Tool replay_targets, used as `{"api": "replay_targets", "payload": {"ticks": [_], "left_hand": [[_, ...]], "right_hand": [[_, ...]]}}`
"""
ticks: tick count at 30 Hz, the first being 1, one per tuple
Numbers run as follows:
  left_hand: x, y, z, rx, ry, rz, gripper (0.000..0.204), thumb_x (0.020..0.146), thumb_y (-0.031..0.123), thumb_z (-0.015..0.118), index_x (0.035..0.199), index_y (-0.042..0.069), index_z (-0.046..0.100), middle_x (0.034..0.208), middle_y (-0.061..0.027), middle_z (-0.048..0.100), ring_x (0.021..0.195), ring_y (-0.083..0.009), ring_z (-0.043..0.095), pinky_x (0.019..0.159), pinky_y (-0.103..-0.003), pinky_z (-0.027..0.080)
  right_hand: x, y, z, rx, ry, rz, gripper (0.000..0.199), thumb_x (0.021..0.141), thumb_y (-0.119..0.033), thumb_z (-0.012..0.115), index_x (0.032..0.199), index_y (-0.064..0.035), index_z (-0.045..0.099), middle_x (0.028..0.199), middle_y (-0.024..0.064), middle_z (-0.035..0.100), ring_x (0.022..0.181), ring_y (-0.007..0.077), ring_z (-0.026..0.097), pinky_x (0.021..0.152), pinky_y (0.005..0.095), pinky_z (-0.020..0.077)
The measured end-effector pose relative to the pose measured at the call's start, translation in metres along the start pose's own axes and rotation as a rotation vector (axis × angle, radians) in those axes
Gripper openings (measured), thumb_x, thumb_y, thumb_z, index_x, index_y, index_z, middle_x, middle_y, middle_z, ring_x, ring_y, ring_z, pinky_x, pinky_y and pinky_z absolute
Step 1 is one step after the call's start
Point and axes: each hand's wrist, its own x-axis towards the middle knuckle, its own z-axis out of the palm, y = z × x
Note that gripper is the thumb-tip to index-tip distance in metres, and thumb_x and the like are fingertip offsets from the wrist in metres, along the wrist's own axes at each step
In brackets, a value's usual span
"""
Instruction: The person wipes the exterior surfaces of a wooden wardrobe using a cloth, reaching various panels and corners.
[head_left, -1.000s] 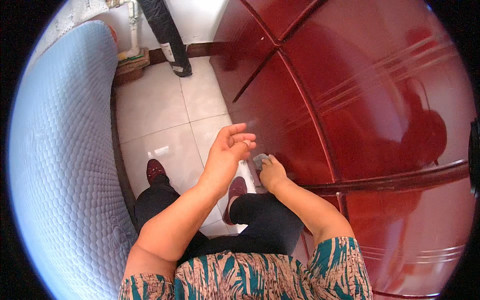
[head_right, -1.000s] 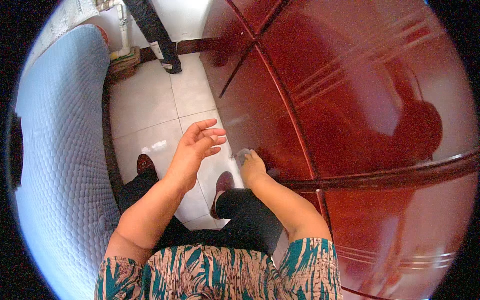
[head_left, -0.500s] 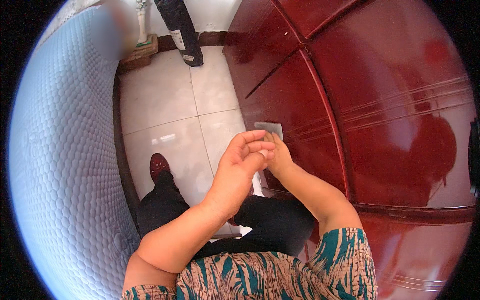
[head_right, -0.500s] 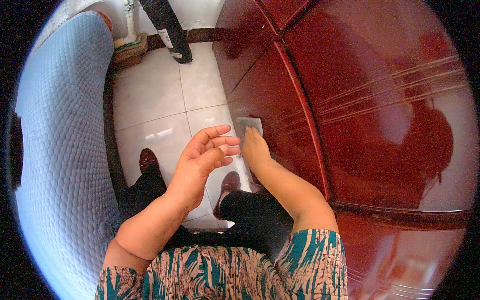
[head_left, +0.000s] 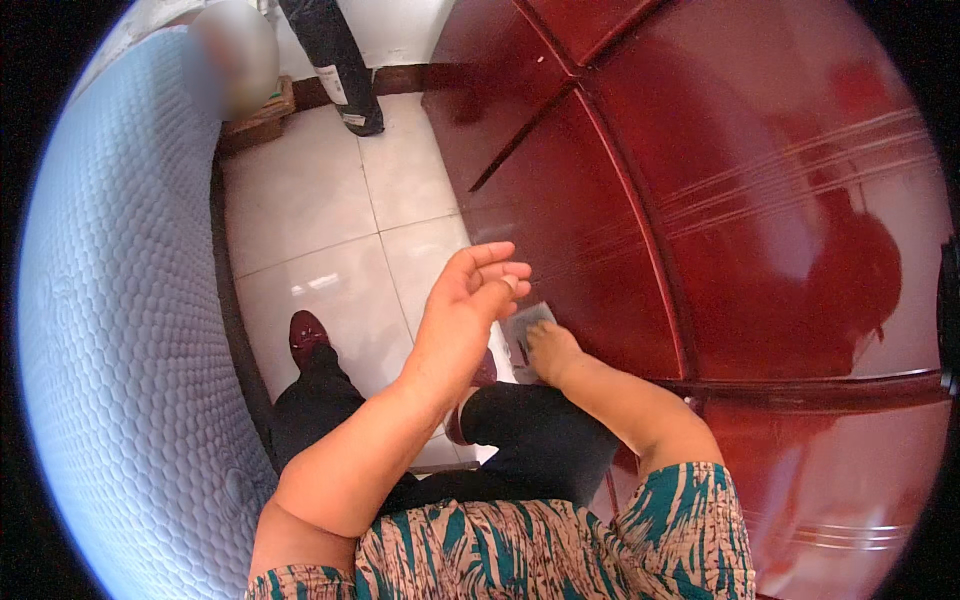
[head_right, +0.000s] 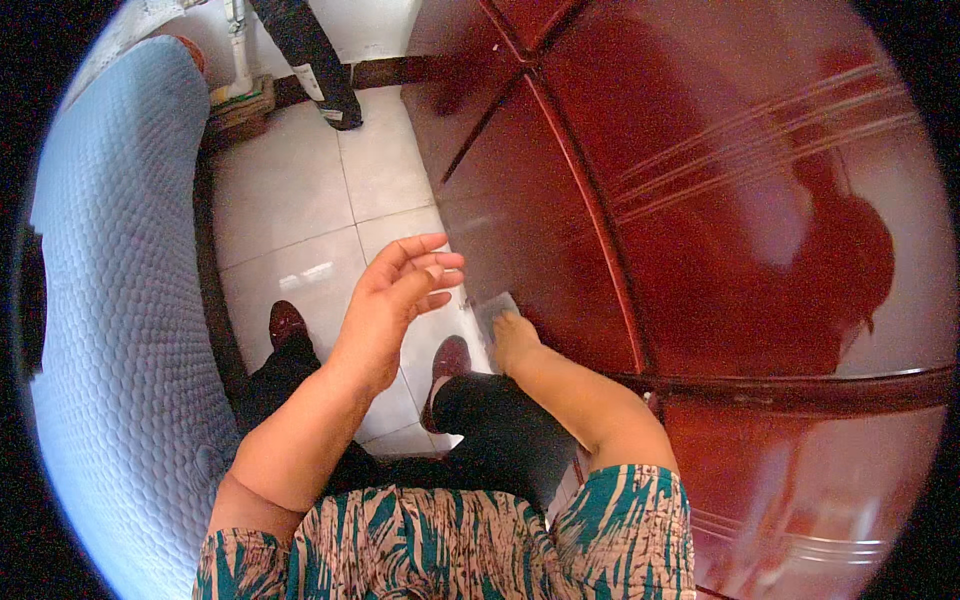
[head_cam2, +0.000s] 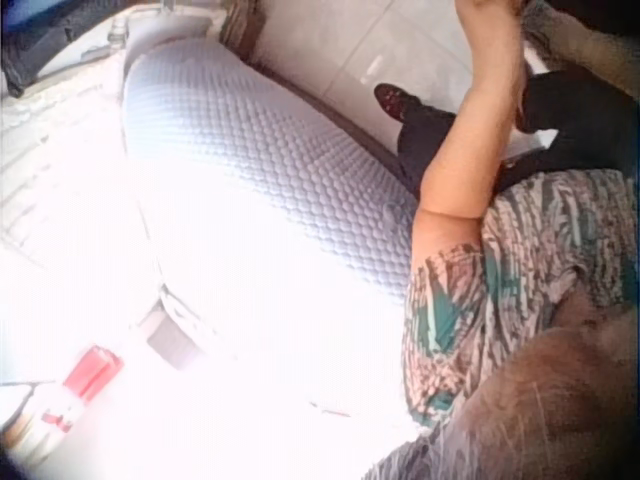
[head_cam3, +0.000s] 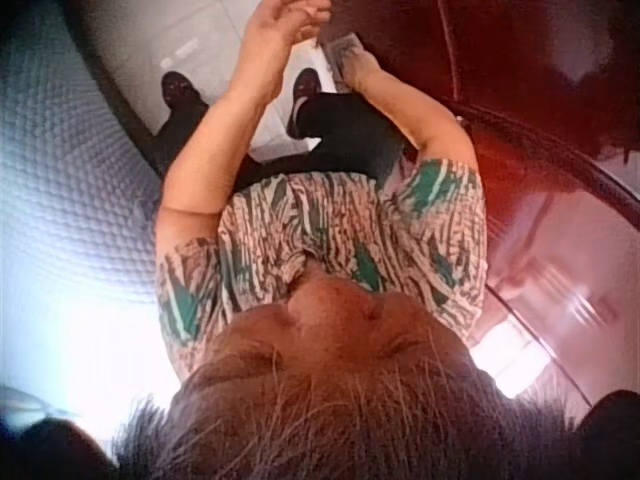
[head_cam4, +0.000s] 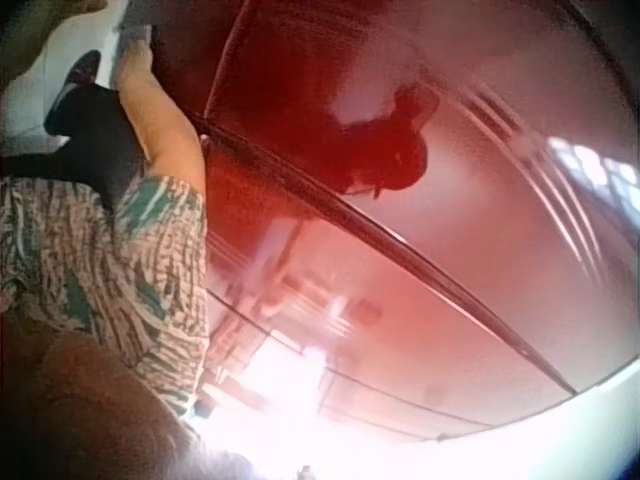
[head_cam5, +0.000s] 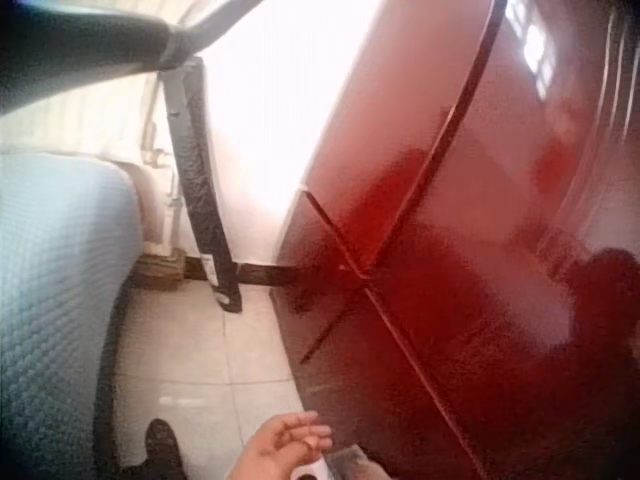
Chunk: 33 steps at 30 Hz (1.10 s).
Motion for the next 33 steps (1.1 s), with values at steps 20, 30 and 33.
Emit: {"api": "replay_targets", "payload": {"ticks": [20, 30, 33], "left_hand": [[-0.011, -0.002, 0.001, 0.011, -0.019, 0.018, 0.04, 0.089, 0.016, 0.053, 0.125, 0.001, 0.048, 0.115, -0.0133, 0.059, 0.105, -0.0204, 0.056, 0.092, -0.035, 0.043], [-0.005, -0.001, 0.0, -0.032, -0.002, 0.026, 0.036, 0.088, 0.015, 0.055, 0.122, 0.005, 0.05, 0.113, -0.0102, 0.06, 0.103, -0.0185, 0.057, 0.09, -0.034, 0.043], [-0.005, 0.001, -0.001, -0.052, -0.035, 0.0, 0.036, 0.089, 0.013, 0.054, 0.124, 0.005, 0.049, 0.114, -0.0092, 0.06, 0.103, -0.0174, 0.056, 0.09, -0.033, 0.043]], "right_hand": [[-0.167, -0.025, 0.008, 0.138, 0.599, 0.49, 0.041, 0.085, -0.013, 0.045, 0.122, -0.0011, 0.056, 0.14, 0.0098, 0.043, 0.135, 0.0211, 0.032, 0.113, 0.0356, 0.0202], [-0.006, -0.011, 0.011, 0.118, 0.072, 0.111, 0.04, 0.09, -0.026, 0.043, 0.123, -0.0105, 0.061, 0.144, 0.0075, 0.04, 0.138, 0.0208, 0.028, 0.112, 0.0383, 0.0161], [0.03, -0.022, 0.027, 0.157, 0.003, 0.033, 0.043, 0.091, -0.03, 0.043, 0.127, -0.0112, 0.058, 0.146, 0.0078, 0.037, 0.14, 0.0224, 0.025, 0.113, 0.0383, 0.0127]]}}
